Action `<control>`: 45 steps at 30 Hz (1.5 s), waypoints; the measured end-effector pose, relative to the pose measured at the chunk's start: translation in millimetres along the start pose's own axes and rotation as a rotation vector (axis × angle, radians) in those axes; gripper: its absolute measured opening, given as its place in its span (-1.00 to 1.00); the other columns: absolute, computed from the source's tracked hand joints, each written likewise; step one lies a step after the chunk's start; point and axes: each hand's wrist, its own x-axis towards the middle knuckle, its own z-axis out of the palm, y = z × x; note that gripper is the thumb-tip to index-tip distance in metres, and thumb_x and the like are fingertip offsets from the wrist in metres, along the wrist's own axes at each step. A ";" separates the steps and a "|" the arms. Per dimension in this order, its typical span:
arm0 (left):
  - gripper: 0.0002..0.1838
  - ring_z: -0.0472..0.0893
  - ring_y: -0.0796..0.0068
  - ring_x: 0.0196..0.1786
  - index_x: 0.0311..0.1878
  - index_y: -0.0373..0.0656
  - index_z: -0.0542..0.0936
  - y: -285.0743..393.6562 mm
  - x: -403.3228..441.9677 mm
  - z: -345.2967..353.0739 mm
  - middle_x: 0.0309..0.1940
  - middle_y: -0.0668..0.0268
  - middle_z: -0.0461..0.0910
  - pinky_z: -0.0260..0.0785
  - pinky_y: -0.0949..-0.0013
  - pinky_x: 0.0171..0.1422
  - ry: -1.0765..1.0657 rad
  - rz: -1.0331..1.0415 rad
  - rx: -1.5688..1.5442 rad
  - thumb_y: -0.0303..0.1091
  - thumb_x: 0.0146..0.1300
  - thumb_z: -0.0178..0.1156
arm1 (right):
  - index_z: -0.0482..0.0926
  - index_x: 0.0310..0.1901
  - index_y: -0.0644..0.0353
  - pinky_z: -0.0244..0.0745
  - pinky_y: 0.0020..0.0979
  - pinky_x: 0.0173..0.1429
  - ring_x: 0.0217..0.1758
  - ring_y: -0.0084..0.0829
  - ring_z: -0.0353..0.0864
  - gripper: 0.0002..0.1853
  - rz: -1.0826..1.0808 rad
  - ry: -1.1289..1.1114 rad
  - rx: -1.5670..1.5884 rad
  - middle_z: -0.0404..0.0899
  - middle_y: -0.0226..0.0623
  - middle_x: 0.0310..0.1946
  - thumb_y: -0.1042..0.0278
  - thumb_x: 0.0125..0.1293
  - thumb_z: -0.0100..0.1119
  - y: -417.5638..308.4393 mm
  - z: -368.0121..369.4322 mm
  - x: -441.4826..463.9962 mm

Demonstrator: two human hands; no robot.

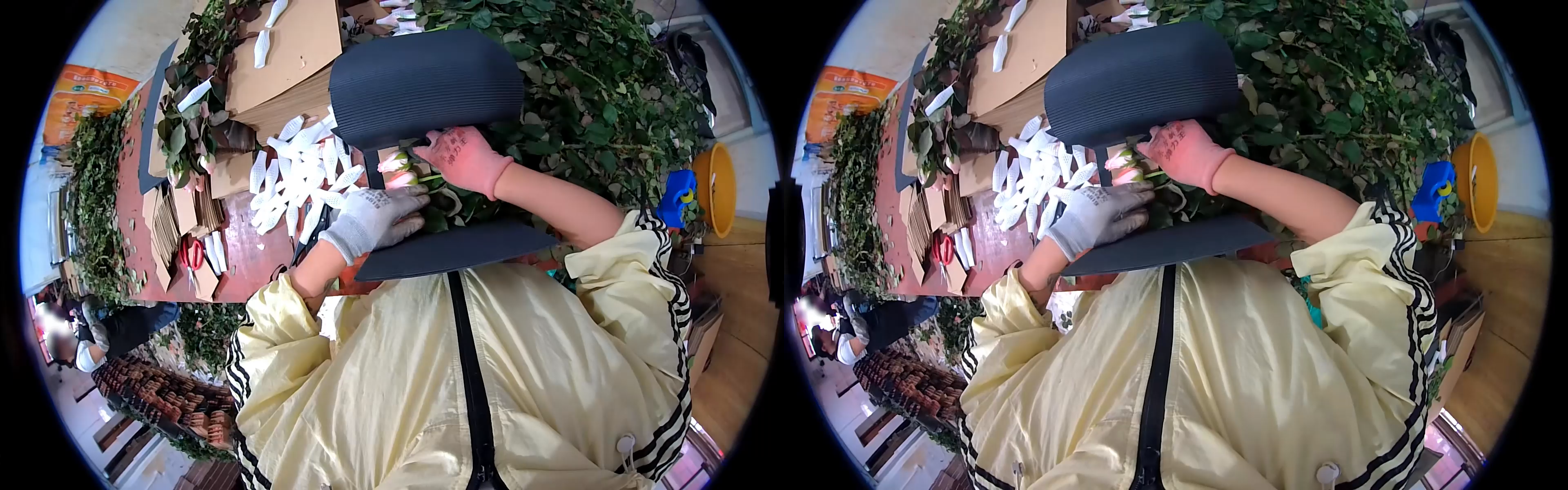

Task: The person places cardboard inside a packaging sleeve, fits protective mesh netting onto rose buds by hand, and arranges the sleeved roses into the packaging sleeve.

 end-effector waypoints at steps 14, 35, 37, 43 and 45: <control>-0.67 0.65 0.20 -0.23 0.01 -0.04 0.62 -11.4 -33.9 0.9 -0.28 0.16 0.66 0.46 0.28 -0.11 0.206 -0.101 -0.160 -0.17 0.22 0.15 | 0.50 -0.33 0.10 0.51 -0.36 -0.20 -0.28 -0.32 0.64 -0.86 -0.156 0.166 -0.025 0.55 -0.23 -0.23 0.27 0.11 0.11 -17.1 1.4 -14.2; -0.72 0.62 0.14 -0.33 -0.03 0.15 0.64 -17.4 -12.3 -8.0 -0.42 0.15 0.62 0.41 0.19 -0.11 0.400 -0.060 -0.157 -0.14 0.25 0.04 | 0.47 -0.22 0.16 0.46 -0.32 -0.06 -0.16 -0.32 0.59 -0.79 -0.188 0.140 0.036 0.48 -0.24 -0.22 0.32 0.09 0.07 -25.2 14.5 -7.4; -0.72 0.61 0.11 -0.35 -0.04 0.17 0.64 -19.3 -6.7 -7.4 -0.43 0.14 0.62 0.43 0.16 -0.14 0.379 -0.094 -0.022 -0.18 0.25 0.03 | 0.46 -0.20 0.17 0.46 -0.33 -0.07 -0.15 -0.33 0.57 -0.78 -0.195 0.074 0.013 0.48 -0.23 -0.19 0.35 0.09 0.04 -23.1 10.9 -6.0; -0.69 0.62 0.10 -0.32 0.01 0.22 0.63 -32.6 -1.6 -9.3 -0.41 0.14 0.63 0.46 0.12 -0.17 0.172 -0.181 -0.016 -0.20 0.24 0.03 | 0.46 -0.23 0.08 0.46 -0.31 -0.11 -0.19 -0.32 0.59 -0.78 -0.228 0.211 0.084 0.47 -0.24 -0.15 0.22 0.11 0.12 -23.6 -5.2 -26.7; -0.69 0.63 0.11 -0.30 0.01 0.21 0.63 -29.9 -1.4 -9.9 -0.39 0.14 0.63 0.46 0.12 -0.14 0.155 -0.209 -0.044 -0.16 0.23 0.05 | 0.46 -0.25 0.10 0.46 -0.29 -0.13 -0.19 -0.31 0.58 -0.79 -0.211 0.022 0.087 0.46 -0.23 -0.15 0.21 0.13 0.11 -28.4 -4.1 -28.8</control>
